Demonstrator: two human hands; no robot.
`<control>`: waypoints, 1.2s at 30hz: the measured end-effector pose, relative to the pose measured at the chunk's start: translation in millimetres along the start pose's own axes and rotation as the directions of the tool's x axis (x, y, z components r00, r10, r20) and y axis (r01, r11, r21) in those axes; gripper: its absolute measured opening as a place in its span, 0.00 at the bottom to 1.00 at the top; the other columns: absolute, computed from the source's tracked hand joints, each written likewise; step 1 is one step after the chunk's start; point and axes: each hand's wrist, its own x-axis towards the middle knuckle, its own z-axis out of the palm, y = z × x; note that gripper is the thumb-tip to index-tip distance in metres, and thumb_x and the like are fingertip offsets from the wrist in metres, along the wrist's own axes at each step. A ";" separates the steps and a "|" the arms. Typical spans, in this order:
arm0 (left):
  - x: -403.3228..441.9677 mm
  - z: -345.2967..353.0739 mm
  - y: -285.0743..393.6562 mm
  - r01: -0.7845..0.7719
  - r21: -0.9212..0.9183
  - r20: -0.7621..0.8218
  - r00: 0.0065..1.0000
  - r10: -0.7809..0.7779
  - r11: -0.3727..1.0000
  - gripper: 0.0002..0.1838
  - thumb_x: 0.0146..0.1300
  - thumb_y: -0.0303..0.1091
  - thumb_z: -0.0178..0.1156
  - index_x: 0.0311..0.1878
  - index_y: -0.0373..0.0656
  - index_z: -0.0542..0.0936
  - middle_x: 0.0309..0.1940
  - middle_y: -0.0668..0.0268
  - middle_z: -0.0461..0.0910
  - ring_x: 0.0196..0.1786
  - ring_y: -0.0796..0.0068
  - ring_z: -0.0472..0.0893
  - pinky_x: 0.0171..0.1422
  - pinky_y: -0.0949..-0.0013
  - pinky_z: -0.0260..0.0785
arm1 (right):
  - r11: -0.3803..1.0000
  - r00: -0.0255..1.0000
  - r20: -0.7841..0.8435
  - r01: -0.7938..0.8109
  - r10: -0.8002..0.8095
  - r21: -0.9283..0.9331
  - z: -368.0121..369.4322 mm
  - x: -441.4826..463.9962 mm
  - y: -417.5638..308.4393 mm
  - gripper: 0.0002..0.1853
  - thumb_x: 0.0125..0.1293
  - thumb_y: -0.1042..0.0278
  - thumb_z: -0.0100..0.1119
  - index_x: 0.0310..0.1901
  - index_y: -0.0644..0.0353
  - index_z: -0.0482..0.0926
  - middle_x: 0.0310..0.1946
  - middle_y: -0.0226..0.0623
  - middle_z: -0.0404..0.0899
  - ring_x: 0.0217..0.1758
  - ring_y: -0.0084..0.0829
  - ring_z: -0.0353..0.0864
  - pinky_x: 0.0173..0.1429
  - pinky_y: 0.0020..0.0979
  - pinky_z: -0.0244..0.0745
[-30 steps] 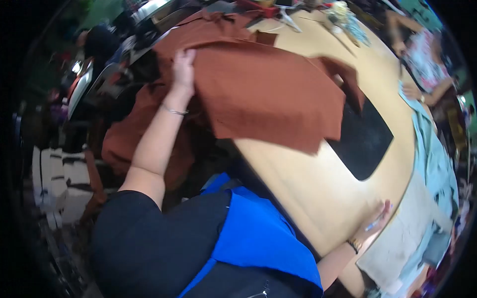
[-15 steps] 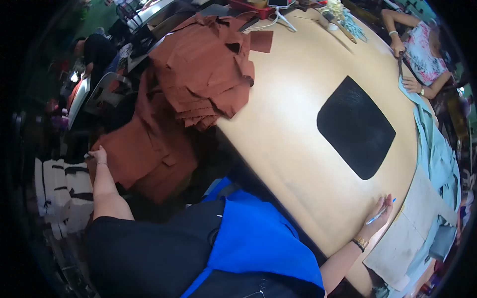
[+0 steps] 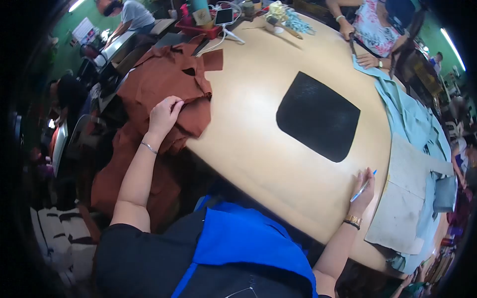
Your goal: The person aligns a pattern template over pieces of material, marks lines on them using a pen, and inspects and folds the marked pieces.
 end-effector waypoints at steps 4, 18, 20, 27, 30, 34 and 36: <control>29.5 11.3 73.3 -0.059 -0.397 -0.128 0.992 0.008 0.916 0.11 0.69 0.41 0.58 0.42 0.43 0.81 0.34 0.55 0.83 0.36 0.56 0.84 0.37 0.62 0.74 | 1.000 0.999 -0.040 -0.011 0.011 0.013 -0.7 -2.3 -9.7 0.18 0.68 0.71 0.61 0.58 0.66 0.76 0.54 0.43 0.81 0.57 0.33 0.80 0.64 0.31 0.72; -62.2 23.6 278.8 -0.309 -0.927 0.091 0.361 0.928 0.212 0.32 0.52 0.50 0.74 0.57 0.42 0.78 0.47 0.59 0.81 0.48 0.63 0.80 0.53 0.63 0.73 | 0.987 0.980 -0.194 -0.008 0.040 0.160 -6.0 -4.7 -13.0 0.16 0.70 0.66 0.61 0.56 0.61 0.78 0.45 0.44 0.83 0.52 0.34 0.82 0.57 0.32 0.75; -55.3 -50.4 285.2 0.095 -0.996 0.029 0.274 0.961 0.003 0.42 0.37 0.57 0.81 0.53 0.40 0.80 0.38 0.62 0.81 0.37 0.66 0.81 0.40 0.67 0.73 | 0.991 0.983 -0.180 -0.012 0.036 0.131 -5.4 -0.5 -10.2 0.16 0.70 0.66 0.61 0.56 0.60 0.78 0.46 0.43 0.83 0.52 0.33 0.82 0.57 0.32 0.75; -83.0 -124.1 292.6 0.131 -0.784 -0.547 0.315 0.775 -0.607 0.08 0.70 0.34 0.53 0.33 0.59 0.76 0.17 0.69 0.72 0.14 0.80 0.64 0.17 0.73 0.51 | 0.976 0.959 -0.184 0.218 -0.215 -0.002 -8.0 -8.8 -27.6 0.16 0.66 0.70 0.64 0.54 0.62 0.79 0.48 0.45 0.83 0.52 0.37 0.83 0.58 0.34 0.76; -53.8 -119.9 283.1 0.417 -0.759 -0.541 0.024 0.841 -0.500 0.10 0.65 0.31 0.55 0.25 0.45 0.71 0.21 0.65 0.74 0.19 0.73 0.72 0.21 0.71 0.60 | 0.922 0.910 -0.166 0.387 -0.380 0.010 -3.3 -20.4 -73.8 0.17 0.60 0.76 0.68 0.51 0.63 0.80 0.47 0.43 0.84 0.52 0.39 0.84 0.58 0.36 0.77; -72.6 -136.2 285.3 0.159 -0.855 -0.443 0.272 0.855 -0.494 0.09 0.63 0.28 0.53 0.34 0.58 0.77 0.18 0.68 0.74 0.14 0.77 0.64 0.19 0.73 0.53 | 0.802 0.807 0.067 0.569 -0.587 0.181 23.3 -54.6 -138.9 0.21 0.50 0.72 0.75 0.47 0.56 0.81 0.41 0.39 0.85 0.44 0.40 0.84 0.52 0.38 0.78; -83.0 -136.3 302.9 -0.018 -0.807 -0.521 0.494 0.697 -0.590 0.12 0.67 0.31 0.54 0.42 0.66 0.81 0.17 0.70 0.74 0.12 0.83 0.61 0.16 0.76 0.47 | 0.827 0.777 0.306 0.557 -0.550 0.073 27.3 -76.9 -169.4 0.24 0.52 0.52 0.74 0.49 0.53 0.80 0.42 0.34 0.83 0.46 0.37 0.81 0.50 0.38 0.71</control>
